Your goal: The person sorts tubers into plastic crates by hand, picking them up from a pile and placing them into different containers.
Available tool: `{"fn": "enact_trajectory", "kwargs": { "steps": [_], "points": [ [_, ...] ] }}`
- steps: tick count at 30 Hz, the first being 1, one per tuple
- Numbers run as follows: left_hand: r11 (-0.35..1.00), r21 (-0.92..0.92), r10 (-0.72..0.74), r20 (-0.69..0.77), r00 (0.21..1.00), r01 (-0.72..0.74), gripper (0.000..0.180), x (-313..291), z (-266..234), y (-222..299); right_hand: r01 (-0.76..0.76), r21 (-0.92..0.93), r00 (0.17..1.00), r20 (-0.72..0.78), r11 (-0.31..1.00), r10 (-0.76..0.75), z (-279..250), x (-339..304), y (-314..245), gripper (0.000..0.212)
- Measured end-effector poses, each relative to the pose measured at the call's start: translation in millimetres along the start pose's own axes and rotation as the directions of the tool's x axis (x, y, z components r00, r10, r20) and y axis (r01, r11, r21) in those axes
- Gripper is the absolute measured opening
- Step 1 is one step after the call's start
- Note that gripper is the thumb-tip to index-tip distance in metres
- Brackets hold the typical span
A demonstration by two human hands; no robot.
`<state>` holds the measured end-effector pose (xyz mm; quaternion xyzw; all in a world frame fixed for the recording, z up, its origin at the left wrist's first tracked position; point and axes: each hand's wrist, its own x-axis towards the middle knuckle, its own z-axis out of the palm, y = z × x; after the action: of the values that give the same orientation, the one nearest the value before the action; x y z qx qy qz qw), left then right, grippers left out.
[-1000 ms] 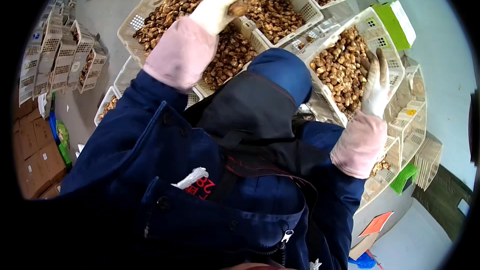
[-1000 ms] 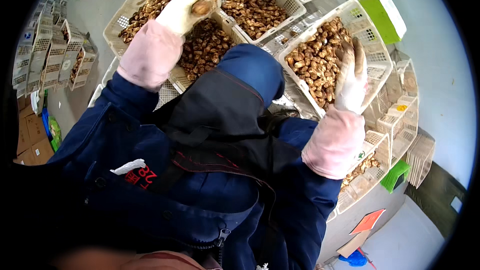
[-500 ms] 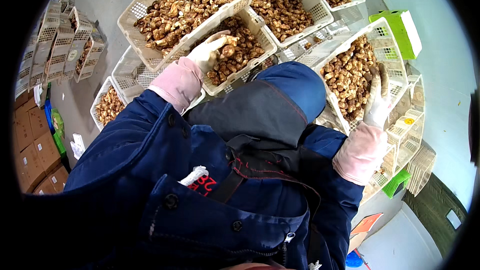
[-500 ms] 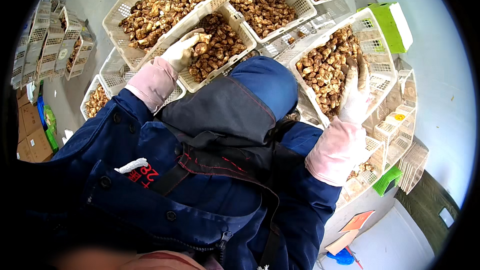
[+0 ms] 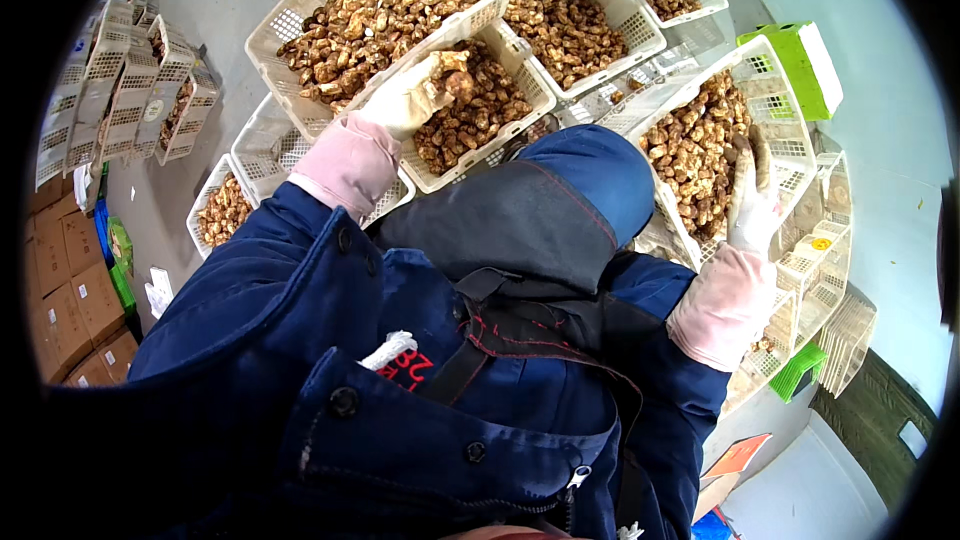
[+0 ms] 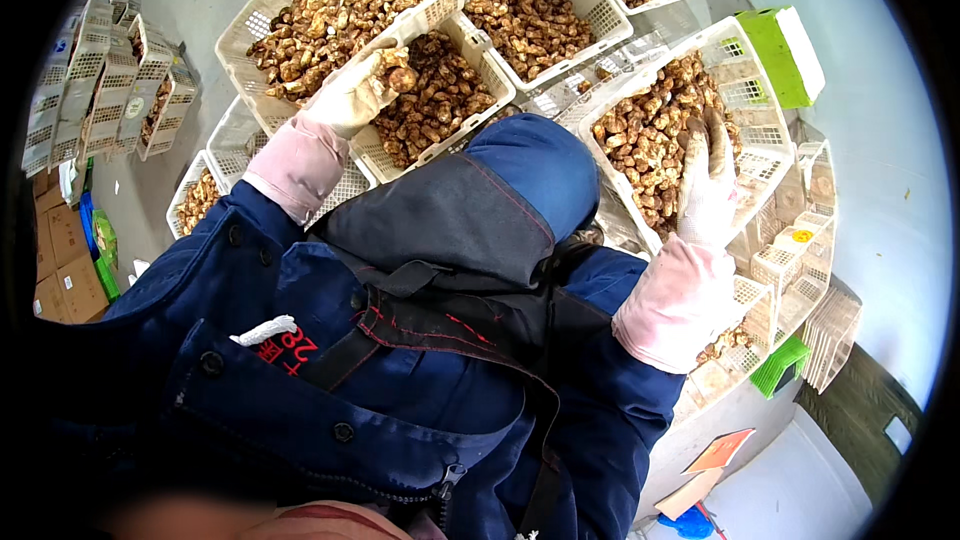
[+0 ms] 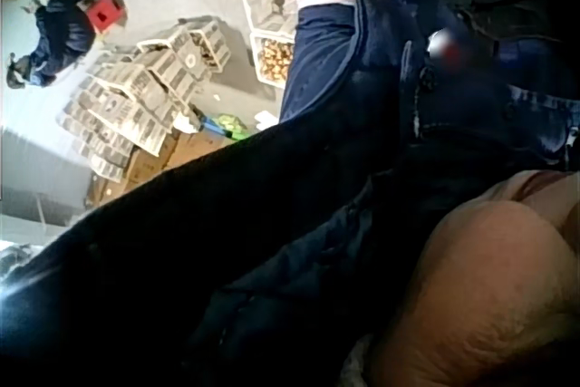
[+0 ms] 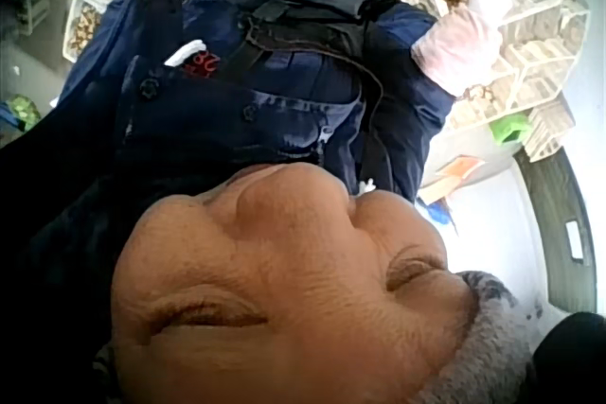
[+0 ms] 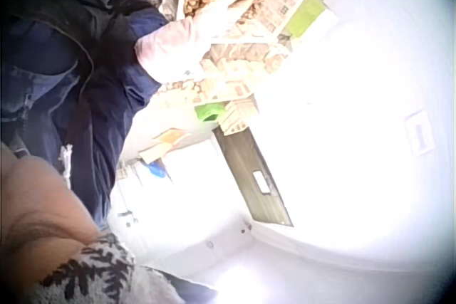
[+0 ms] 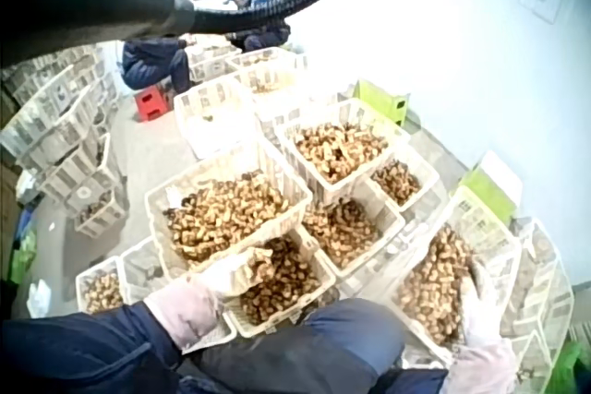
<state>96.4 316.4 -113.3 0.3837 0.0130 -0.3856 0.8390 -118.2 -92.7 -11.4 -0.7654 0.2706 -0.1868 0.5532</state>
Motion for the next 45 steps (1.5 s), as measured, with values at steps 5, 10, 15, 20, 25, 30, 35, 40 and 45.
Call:
{"fn": "enact_trajectory", "kwargs": {
  "steps": [5, 10, 15, 20, 25, 30, 35, 40, 45],
  "points": [
    [1.0, -0.001, -0.031, 0.106, 0.994, 0.031, 0.041, -5, 14, 0, 0.095, -0.154, 0.996, 0.019, 0.983, -0.093, -4, -4, -6, 0.044],
    [0.998, 0.043, 0.045, 0.074, 0.996, -0.048, 0.045, -4, 14, -8, 0.089, -0.307, 0.996, -0.004, 0.947, -0.094, -5, -14, -15, 0.042],
    [0.985, -0.137, -0.105, -0.026, 0.994, 0.1, 0.044, -9, -1, -15, 0.019, -0.251, 1.0, 0.017, 0.968, -0.015, 1, -23, -34, 0.042],
    [0.852, -0.397, -0.293, 0.175, 0.94, 0.34, 0.04, -18, -6, -15, 0.055, -0.395, 0.998, -0.007, 0.917, -0.063, 4, -32, -46, 0.042],
    [0.852, -0.414, -0.31, 0.093, 0.946, 0.32, 0.041, -26, 16, -11, 0.094, -0.34, 0.995, -0.009, 0.936, -0.104, -10, -30, -27, 0.042],
    [0.924, -0.358, -0.191, -0.123, 0.974, 0.136, 0.045, -20, 10, 21, 0.122, -0.528, 0.993, 0.065, 0.841, -0.103, -1, -36, -45, 0.041],
    [0.978, -0.153, 0.126, -0.123, 0.984, -0.144, 0.039, 3, -8, 78, 0.096, -0.509, 0.995, 0.042, 0.855, -0.086, -2, -38, -42, 0.041],
    [0.906, -0.213, 0.235, -0.468, 0.852, -0.366, 0.039, 23, -14, 115, -0.063, -0.671, 0.998, -0.029, 0.739, 0.059, 8, -38, -54, 0.04],
    [0.767, -0.333, 0.351, -0.498, 0.793, -0.548, 0.035, 53, -62, 126, 0.075, -0.45, 0.997, 0.065, 0.89, -0.051, -8, -26, -13, 0.043]
  ]
}}
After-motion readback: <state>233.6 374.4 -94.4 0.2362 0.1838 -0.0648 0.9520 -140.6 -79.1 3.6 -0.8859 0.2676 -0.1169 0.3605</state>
